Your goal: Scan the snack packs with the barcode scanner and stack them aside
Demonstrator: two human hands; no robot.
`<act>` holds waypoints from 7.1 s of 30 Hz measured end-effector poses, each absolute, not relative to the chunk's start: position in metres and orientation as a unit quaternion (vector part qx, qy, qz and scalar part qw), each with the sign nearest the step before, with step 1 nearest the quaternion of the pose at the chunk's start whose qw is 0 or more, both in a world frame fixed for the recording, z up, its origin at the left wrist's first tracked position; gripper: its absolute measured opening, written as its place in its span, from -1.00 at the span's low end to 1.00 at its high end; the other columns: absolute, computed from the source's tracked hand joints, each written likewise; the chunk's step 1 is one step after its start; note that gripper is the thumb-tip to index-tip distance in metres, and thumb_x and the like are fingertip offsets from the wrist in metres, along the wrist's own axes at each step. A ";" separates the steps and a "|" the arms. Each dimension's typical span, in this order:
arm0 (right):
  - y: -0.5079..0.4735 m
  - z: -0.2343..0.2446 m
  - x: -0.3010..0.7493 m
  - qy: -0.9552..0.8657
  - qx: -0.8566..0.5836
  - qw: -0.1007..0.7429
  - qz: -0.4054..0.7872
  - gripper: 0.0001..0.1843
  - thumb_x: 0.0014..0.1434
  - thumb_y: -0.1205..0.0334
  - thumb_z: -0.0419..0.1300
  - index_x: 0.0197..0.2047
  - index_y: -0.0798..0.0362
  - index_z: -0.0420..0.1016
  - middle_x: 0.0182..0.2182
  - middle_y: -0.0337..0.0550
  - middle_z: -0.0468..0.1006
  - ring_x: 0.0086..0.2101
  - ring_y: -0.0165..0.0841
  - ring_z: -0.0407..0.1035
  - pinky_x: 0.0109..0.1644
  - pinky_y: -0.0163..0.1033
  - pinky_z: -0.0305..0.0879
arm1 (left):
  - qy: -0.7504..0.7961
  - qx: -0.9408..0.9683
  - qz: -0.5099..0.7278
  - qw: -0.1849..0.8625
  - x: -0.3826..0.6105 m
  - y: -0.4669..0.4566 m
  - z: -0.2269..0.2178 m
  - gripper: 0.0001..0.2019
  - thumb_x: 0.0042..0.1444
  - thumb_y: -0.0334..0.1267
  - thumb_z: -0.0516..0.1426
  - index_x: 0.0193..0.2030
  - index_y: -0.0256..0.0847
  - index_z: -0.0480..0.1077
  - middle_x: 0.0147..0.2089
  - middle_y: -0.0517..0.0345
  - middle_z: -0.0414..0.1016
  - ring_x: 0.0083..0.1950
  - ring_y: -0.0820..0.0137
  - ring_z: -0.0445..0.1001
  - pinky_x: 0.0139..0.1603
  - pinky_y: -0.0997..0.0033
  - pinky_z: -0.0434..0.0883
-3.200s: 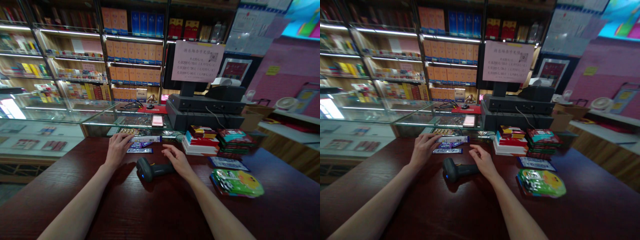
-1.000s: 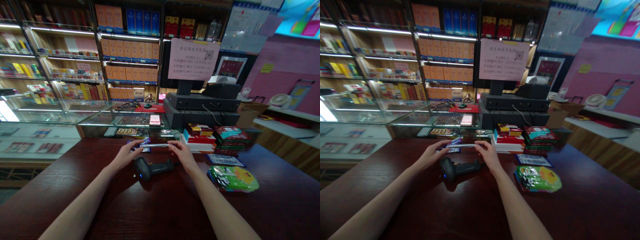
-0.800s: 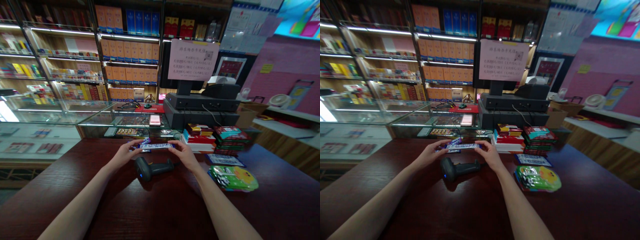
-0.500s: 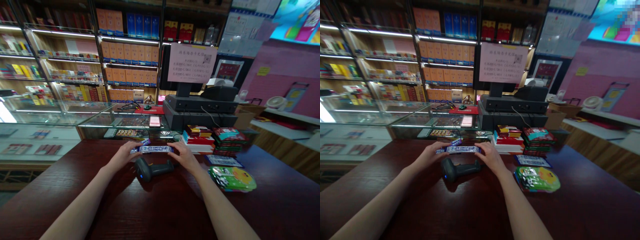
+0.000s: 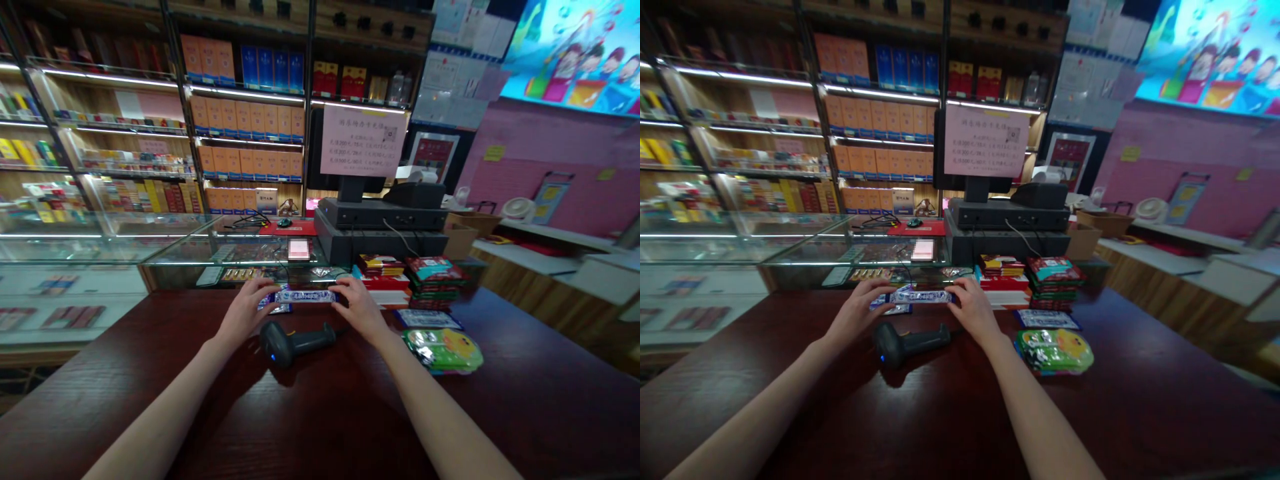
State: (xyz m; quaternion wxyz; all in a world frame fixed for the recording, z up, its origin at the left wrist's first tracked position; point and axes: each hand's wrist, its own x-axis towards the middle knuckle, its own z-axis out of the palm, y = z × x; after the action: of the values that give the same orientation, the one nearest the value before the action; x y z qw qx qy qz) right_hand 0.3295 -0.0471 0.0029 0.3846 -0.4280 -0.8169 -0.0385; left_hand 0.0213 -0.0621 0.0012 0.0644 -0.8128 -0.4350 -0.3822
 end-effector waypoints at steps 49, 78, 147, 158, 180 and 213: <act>-0.091 0.007 0.547 -0.757 -0.572 0.273 -0.157 -0.66 0.18 0.36 0.29 0.03 -0.05 0.58 -0.02 -0.08 0.61 0.01 -0.12 0.33 0.01 -0.02 0.30 | -0.358 -0.892 -0.251 0.111 0.247 -0.053 0.014 -0.68 0.26 -0.22 0.17 0.14 -0.09 0.43 0.02 0.03 0.49 0.06 0.18 0.35 0.03 0.15 0.33; -0.063 -0.045 0.633 -0.729 -0.641 0.224 -0.081 -0.71 0.15 0.34 0.28 -0.04 -0.04 0.56 -0.09 -0.13 0.65 -0.05 -0.19 0.42 0.04 -0.07 0.34 | -0.386 -0.906 -0.172 0.032 0.343 -0.019 -0.038 -0.66 0.25 -0.16 0.17 0.15 -0.09 0.45 0.02 0.00 0.49 0.10 0.15 0.37 0.09 0.15 0.31; -0.064 0.017 0.462 -0.815 -0.532 0.230 -0.028 -0.74 0.21 0.32 0.24 -0.03 -0.04 0.61 -0.10 -0.10 0.65 -0.01 -0.21 0.43 0.11 -0.09 0.29 | -0.492 -0.839 -0.198 0.125 0.172 -0.068 0.037 -0.76 0.31 -0.31 0.04 -0.07 -0.11 0.53 -0.15 0.04 0.63 -0.05 0.19 0.55 -0.05 0.21 0.35; -0.050 0.013 0.400 -0.839 -0.498 0.217 0.011 -0.70 0.22 0.34 0.21 0.01 -0.04 0.59 -0.06 -0.07 0.63 -0.02 -0.22 0.42 0.11 -0.08 0.29 | -0.554 -0.798 -0.209 0.113 0.093 -0.062 0.035 -0.75 0.32 -0.28 0.02 -0.05 -0.10 0.52 -0.08 0.06 0.64 0.02 0.20 0.54 0.07 0.22 0.32; -0.020 -0.005 0.288 -0.878 -0.433 0.191 0.073 -0.71 0.25 0.35 0.19 -0.01 -0.05 0.59 -0.03 -0.15 0.64 0.03 -0.19 0.42 0.17 -0.01 0.23 | -0.640 -0.750 -0.140 0.088 -0.006 -0.065 -0.008 -0.69 0.33 -0.25 -0.03 0.01 -0.11 0.52 -0.06 0.03 0.64 0.00 0.18 0.54 0.01 0.19 0.33; 0.003 -0.018 0.225 -0.893 -0.421 0.131 0.091 -0.69 0.22 0.27 0.24 0.03 -0.14 0.58 -0.02 -0.18 0.64 0.02 -0.17 0.43 0.09 -0.09 0.27 | -0.671 -0.728 -0.138 0.027 -0.041 -0.070 -0.021 -0.67 0.24 -0.22 0.10 0.14 -0.02 0.41 0.14 0.08 0.57 0.18 0.18 0.48 0.31 0.06 0.21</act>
State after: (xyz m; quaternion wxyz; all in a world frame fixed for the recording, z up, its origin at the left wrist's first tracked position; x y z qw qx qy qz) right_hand 0.2245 0.0032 -0.0181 0.1312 -0.4209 -0.8929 0.0910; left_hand -0.0409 -0.0701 -0.0211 0.0274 -0.7281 -0.6709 -0.1380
